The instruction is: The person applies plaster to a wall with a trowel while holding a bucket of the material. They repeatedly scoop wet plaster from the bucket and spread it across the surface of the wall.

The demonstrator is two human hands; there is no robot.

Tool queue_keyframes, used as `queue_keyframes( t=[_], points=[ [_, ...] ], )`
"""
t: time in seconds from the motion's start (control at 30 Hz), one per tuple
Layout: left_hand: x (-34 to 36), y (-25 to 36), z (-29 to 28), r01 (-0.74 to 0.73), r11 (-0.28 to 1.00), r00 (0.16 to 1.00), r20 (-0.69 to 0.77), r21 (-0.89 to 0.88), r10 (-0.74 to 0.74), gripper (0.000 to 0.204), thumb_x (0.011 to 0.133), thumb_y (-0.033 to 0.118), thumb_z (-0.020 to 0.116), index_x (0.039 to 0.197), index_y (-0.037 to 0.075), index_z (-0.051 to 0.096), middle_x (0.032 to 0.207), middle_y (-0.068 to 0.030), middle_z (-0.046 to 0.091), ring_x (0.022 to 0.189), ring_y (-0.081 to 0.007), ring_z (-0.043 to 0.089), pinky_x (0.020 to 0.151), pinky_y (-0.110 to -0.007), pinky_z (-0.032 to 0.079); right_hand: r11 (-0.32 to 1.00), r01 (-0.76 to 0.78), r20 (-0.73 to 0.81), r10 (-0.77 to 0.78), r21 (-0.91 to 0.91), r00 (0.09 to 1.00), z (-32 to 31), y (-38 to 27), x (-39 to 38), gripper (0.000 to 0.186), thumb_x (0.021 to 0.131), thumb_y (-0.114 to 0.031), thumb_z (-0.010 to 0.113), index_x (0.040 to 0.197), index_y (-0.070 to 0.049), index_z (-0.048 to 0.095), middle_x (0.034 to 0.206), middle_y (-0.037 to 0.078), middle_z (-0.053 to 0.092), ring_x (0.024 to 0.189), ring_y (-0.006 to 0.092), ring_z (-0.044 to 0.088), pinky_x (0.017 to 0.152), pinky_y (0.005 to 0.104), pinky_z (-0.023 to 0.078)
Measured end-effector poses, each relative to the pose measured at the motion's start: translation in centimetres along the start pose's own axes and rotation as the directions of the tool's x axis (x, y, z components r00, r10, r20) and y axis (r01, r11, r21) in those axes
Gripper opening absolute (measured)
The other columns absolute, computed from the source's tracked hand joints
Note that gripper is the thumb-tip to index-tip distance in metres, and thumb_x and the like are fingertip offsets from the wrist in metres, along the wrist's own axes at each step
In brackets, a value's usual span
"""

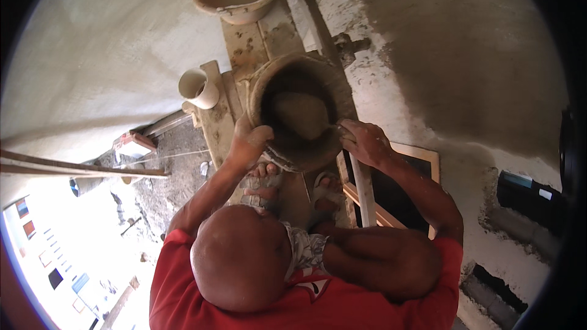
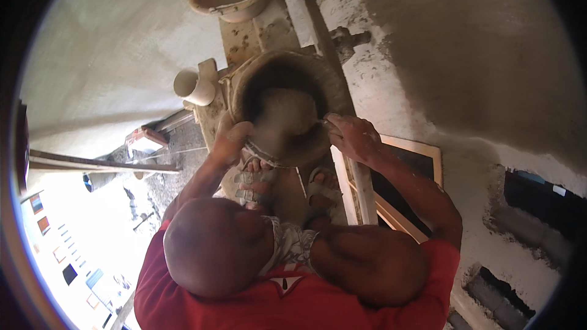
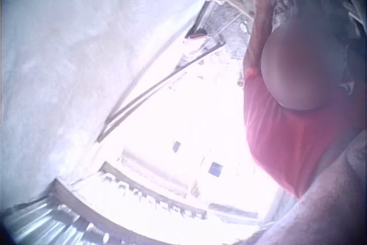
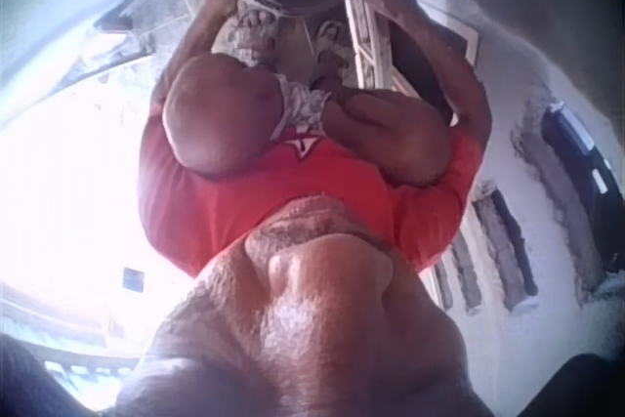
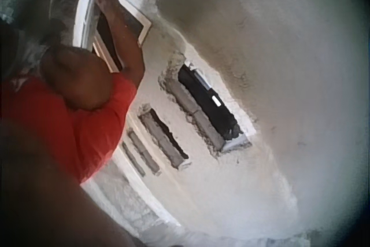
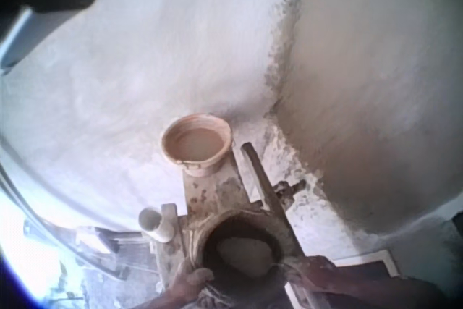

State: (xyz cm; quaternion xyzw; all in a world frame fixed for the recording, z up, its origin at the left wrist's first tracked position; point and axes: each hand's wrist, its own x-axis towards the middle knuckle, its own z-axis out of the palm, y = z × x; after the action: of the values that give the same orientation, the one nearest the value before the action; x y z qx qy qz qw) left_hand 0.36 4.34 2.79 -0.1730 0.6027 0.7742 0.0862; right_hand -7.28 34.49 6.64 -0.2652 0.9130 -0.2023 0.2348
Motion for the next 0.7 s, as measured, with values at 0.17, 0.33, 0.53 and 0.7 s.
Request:
queue_keyframes(
  t=[0.17,0.33,0.53,0.7],
  points=[
    [-0.3,0.4,-0.6,0.046,0.993,0.997,-0.055,-0.105,-0.052,0.033,0.076,0.003,0.061,0.109,0.001,0.061,0.085,-0.0045,0.064,0.073,-0.0147,0.061,0.061,-0.027,0.049,1.000,-0.005,-0.053,0.006,0.021,0.999,-5.9,-2.5,-0.5,0.046,0.084,-0.016,0.071,0.126,-0.001,0.060,0.118,0.023,0.066,0.109,0.0378,0.065,0.093,0.0416,0.052],
    [0.2,-1.7,-2.1,0.002,0.999,0.998,-0.070,-0.037,-0.005,0.030,0.076,0.003,0.060,0.106,0.002,0.060,0.085,-0.0044,0.063,0.072,-0.0152,0.061,0.061,-0.027,0.050,0.990,0.095,-0.059,-0.089,0.102,0.994,-13.6,-7.8,-1.5,0.046,0.084,-0.015,0.071,0.125,-0.003,0.055,0.105,0.021,0.069,0.099,0.0385,0.067,0.088,0.0430,0.052],
    [-0.8,1.6,-0.6,0.100,0.995,0.992,-0.083,0.016,-0.098,0.026,0.075,0.005,0.060,0.100,-0.003,0.061,0.081,-0.0041,0.060,0.074,-0.0141,0.055,0.065,-0.027,0.045,0.734,-0.269,0.227,0.158,0.624,0.961,-14.6,-4.0,0.0,0.051,0.086,-0.021,0.071,0.129,0.002,0.056,0.093,0.007,0.065,0.083,0.0173,0.062,0.073,0.0322,0.052],
    [0.3,2.2,0.9,-0.028,0.997,0.999,0.027,0.077,0.026,0.028,0.075,0.005,0.059,0.102,-0.001,0.061,0.086,-0.0044,0.061,0.075,-0.0142,0.056,0.064,-0.027,0.046,0.897,-0.441,-0.618,0.355,0.015,0.702,-22.3,13.0,0.4,0.048,0.094,-0.034,0.065,0.131,-0.004,0.057,0.090,0.009,0.065,0.077,0.0171,0.060,0.066,0.0343,0.051]
  ],
)
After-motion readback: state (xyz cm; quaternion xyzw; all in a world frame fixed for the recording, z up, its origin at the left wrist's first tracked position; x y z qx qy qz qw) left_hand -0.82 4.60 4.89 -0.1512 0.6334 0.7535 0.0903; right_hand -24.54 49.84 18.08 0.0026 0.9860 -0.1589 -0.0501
